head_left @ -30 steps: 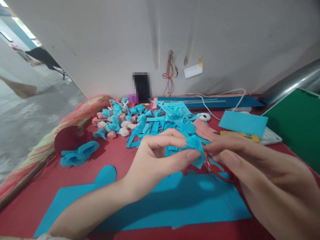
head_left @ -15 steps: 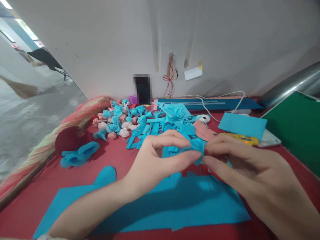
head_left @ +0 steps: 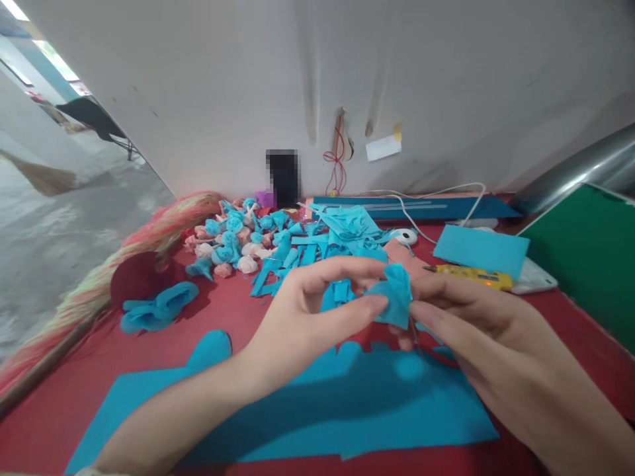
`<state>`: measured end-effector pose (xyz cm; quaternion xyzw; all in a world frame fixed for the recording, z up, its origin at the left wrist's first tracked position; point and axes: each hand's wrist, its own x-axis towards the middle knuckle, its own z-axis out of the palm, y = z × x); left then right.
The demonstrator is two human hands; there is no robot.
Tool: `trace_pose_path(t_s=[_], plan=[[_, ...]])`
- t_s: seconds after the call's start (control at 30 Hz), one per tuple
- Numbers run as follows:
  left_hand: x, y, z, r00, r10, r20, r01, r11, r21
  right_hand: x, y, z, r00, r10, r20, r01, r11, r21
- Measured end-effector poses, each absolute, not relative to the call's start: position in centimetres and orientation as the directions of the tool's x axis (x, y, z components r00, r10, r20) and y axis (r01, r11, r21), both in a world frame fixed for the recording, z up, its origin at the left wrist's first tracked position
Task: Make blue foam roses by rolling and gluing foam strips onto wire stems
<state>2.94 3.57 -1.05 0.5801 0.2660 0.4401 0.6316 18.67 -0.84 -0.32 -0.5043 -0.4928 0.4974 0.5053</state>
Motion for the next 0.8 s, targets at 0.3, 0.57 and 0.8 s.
trace_pose_path(t_s=[0.3,0.57,0.8], plan=[[2.7,3.9,-0.8,0.431,0.881,0.195,-0.217,-0.109,0.97,17.3,-1.5,0.3,0.187,0.982,-0.027,-0.118,-0.005,-0.993],[2.2,4.5,-0.7,0.333,0.792,0.512,-0.122,-0.502,0.856,18.2,-1.7,0.0,0.158,0.987,0.038,-0.086,0.052,-0.995],[1.4,6.3,-0.6,0.444,0.231,0.866,0.172,-0.97,0.17,19.5,-1.2,0.2,-0.098,0.995,-0.007,-0.178,-0.024,-0.984]])
